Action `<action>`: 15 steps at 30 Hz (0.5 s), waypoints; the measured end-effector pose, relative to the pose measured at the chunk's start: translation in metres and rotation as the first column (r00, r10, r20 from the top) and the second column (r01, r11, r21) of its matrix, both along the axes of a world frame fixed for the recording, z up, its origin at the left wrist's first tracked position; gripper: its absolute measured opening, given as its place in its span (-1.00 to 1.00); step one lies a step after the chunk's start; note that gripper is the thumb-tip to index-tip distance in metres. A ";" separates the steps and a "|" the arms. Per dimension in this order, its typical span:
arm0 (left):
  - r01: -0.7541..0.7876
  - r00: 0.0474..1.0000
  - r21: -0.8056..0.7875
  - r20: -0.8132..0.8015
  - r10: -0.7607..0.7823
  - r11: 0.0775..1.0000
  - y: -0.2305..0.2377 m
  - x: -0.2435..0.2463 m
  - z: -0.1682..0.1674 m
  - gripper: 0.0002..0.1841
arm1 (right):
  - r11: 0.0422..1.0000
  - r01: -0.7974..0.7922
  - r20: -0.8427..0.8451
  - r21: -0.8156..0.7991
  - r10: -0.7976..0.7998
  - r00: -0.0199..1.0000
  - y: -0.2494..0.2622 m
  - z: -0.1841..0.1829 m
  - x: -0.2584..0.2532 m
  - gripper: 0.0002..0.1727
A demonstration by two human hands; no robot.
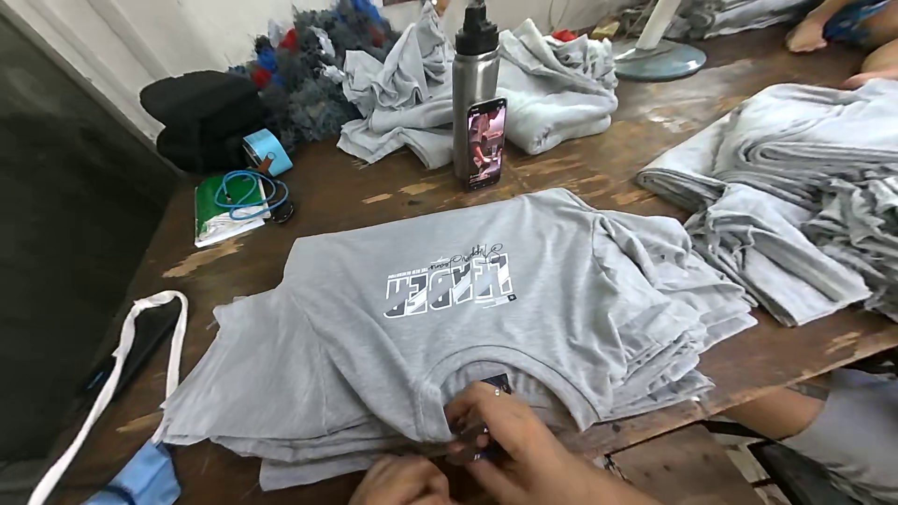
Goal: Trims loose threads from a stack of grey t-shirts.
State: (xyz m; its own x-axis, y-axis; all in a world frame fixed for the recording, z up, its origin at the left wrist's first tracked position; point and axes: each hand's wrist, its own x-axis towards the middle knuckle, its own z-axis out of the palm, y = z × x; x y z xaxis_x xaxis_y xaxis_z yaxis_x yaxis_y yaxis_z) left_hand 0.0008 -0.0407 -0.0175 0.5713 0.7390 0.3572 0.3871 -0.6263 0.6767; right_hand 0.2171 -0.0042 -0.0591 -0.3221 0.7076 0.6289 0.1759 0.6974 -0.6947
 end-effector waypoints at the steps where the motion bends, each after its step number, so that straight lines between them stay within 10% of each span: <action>1: -0.094 0.995 0.041 -0.039 0.096 0.995 0.000 0.003 0.002 -0.64 | 1.000 -0.002 -0.068 -0.010 0.002 0.998 0.002 -0.002 -0.004 -0.85; 7: -0.318 0.936 0.140 -0.111 0.334 0.938 0.005 0.014 -0.001 -0.64 | 0.921 -0.150 -0.450 -0.358 -0.030 0.893 0.008 -0.003 0.006 -0.85; 15: -0.429 0.842 0.330 -0.192 0.505 0.841 0.014 0.045 -0.017 -0.48 | 0.905 -0.216 -0.509 -0.367 -0.001 0.861 0.007 -0.006 0.007 -0.86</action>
State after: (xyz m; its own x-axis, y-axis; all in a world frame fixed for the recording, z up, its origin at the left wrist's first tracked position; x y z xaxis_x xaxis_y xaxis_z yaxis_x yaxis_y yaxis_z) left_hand 0.0455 -0.0266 -0.0344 0.2811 0.8402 0.4638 0.8164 -0.4634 0.3447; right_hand 0.2240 0.0031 -0.0648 -0.1400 0.9086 0.3935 -0.3195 0.3347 -0.8865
